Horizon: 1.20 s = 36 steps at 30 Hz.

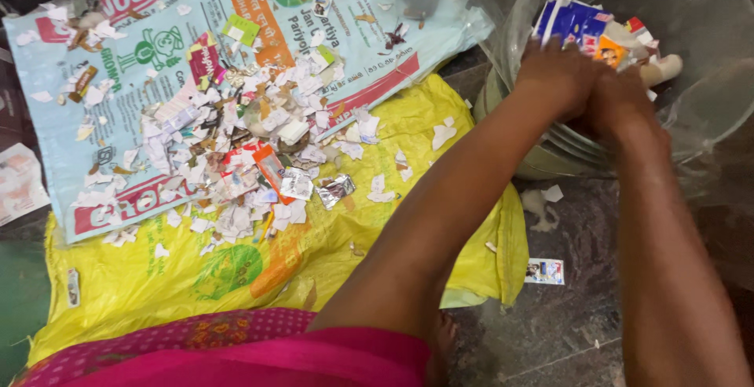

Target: The person sits on the floor and sorts through a pile of shredded paper and packaging waste spread on a yellow sack. They pick up pieces by hand, tear larger items into smaller bits, and place the sorted material into a nearby clear plastic container.

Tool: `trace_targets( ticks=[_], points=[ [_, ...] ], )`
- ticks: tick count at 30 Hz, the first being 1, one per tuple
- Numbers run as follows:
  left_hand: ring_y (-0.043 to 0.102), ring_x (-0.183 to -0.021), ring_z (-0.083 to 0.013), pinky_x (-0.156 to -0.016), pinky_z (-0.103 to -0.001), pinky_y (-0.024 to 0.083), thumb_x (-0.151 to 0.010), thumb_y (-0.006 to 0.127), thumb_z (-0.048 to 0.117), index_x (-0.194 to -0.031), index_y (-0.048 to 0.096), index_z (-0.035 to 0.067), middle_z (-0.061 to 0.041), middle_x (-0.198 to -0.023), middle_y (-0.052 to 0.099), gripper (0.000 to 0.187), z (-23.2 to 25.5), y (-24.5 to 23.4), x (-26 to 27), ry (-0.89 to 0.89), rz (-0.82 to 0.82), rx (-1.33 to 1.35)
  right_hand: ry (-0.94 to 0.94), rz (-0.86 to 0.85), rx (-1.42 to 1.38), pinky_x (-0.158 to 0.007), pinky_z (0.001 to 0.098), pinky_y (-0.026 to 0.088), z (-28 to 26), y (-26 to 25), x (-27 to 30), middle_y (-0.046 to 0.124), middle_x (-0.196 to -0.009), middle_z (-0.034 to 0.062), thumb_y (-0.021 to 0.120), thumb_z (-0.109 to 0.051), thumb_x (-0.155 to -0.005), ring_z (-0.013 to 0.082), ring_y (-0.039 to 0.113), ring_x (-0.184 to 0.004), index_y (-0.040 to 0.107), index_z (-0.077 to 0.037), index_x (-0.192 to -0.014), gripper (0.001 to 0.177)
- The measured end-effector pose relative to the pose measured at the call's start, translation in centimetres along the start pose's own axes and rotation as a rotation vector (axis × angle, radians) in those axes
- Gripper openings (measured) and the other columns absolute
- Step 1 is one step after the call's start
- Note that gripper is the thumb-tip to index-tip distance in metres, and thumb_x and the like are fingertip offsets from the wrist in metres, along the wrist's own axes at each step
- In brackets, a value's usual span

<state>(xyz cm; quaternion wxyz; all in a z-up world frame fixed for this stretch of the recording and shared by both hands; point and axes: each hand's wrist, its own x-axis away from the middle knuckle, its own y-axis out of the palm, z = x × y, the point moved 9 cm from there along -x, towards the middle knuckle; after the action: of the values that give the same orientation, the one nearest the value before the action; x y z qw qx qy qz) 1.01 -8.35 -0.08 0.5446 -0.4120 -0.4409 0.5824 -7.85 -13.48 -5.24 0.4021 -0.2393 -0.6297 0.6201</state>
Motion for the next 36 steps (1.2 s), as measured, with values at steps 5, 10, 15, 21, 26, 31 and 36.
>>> trace_targets(
  ticks=[5,10,15,21,26,31,36],
  points=[
    [0.051,-0.137,-0.0388,-0.114,-0.05,0.04,-0.08,0.069,0.026,-0.126,0.063,0.013,-0.011,-0.14,0.061,0.049,0.1,-4.6,-0.5,0.088,0.431,0.219,-0.207,0.523,-0.055,-0.09,0.0528,0.054,-1.9,-10.5,3.7,0.068,-0.123,0.0212,0.082,-0.014,-0.08,0.0446,0.064,-0.111,0.07,-0.003,-0.121,0.044],
    [0.065,-0.125,-0.0335,-0.101,-0.042,0.053,-0.086,0.061,0.018,-0.122,0.065,0.014,-0.009,-0.126,0.072,0.036,-2.5,-13.9,2.8,0.306,0.879,0.391,-0.452,0.871,-0.156,-0.084,0.0494,0.055,-8.3,-20.1,8.0,0.071,-0.111,0.02,0.079,-0.009,-0.086,0.0412,0.068,-0.101,0.072,-0.003,-0.115,0.03],
    [0.077,-0.09,-0.0293,-0.076,-0.043,0.059,-0.087,0.06,0.023,-0.104,0.072,0.022,-0.007,-0.094,0.079,0.021,-10.5,-19.8,8.0,0.131,0.816,0.432,-0.604,0.969,-0.361,-0.083,0.0501,0.054,-16.4,-24.2,8.7,0.071,-0.107,0.0214,0.076,-0.007,-0.087,0.0424,0.068,-0.098,0.073,-0.003,-0.112,0.025],
    [0.069,-0.103,-0.0388,-0.088,-0.05,0.054,-0.085,0.061,0.017,-0.109,0.07,0.01,-0.016,-0.105,0.075,0.027,-23.2,-21.8,18.6,-0.118,0.795,0.344,-0.788,0.854,-0.565,-0.08,0.0509,0.053,-30.5,-23.6,7.3,0.07,-0.104,0.0232,0.072,-0.005,-0.089,0.0437,0.067,-0.093,0.074,-0.003,-0.109,0.02],
    [0.062,-0.119,-0.0354,-0.101,-0.046,0.048,-0.082,0.063,0.023,-0.124,0.067,0.008,-0.016,-0.123,0.07,0.044,-35.9,-13.1,24.2,-0.426,0.527,0.332,-0.731,0.474,-0.559,-0.083,0.0524,0.053,-42.4,-15.0,3.6,0.072,-0.098,0.0226,0.067,-0.012,-0.095,0.0443,0.068,-0.093,0.078,-0.011,-0.113,0.021],
    [0.062,-0.122,-0.0349,-0.102,-0.043,0.049,-0.079,0.064,0.031,-0.122,0.069,0.008,-0.018,-0.129,0.066,0.049,-48.3,-1.0,30.8,-0.771,0.323,0.46,-0.651,0.136,-0.503,-0.088,0.0506,0.054,-49.6,-4.6,0.2,0.074,-0.101,0.0208,0.066,-0.019,-0.092,0.0421,0.069,-0.095,0.078,-0.015,-0.117,0.028],
    [0.068,-0.115,-0.0384,-0.098,-0.045,0.054,-0.079,0.06,0.031,-0.112,0.073,0.001,-0.024,-0.119,0.071,0.046,-55.2,8.5,36.7,-1.072,0.245,0.637,-0.658,-0.05,-0.448,-0.094,0.0493,0.053,-54.2,3.3,-1.8,0.073,-0.115,0.0185,0.069,-0.026,-0.091,0.0405,0.067,-0.106,0.073,-0.015,-0.125,0.037]
  ],
)
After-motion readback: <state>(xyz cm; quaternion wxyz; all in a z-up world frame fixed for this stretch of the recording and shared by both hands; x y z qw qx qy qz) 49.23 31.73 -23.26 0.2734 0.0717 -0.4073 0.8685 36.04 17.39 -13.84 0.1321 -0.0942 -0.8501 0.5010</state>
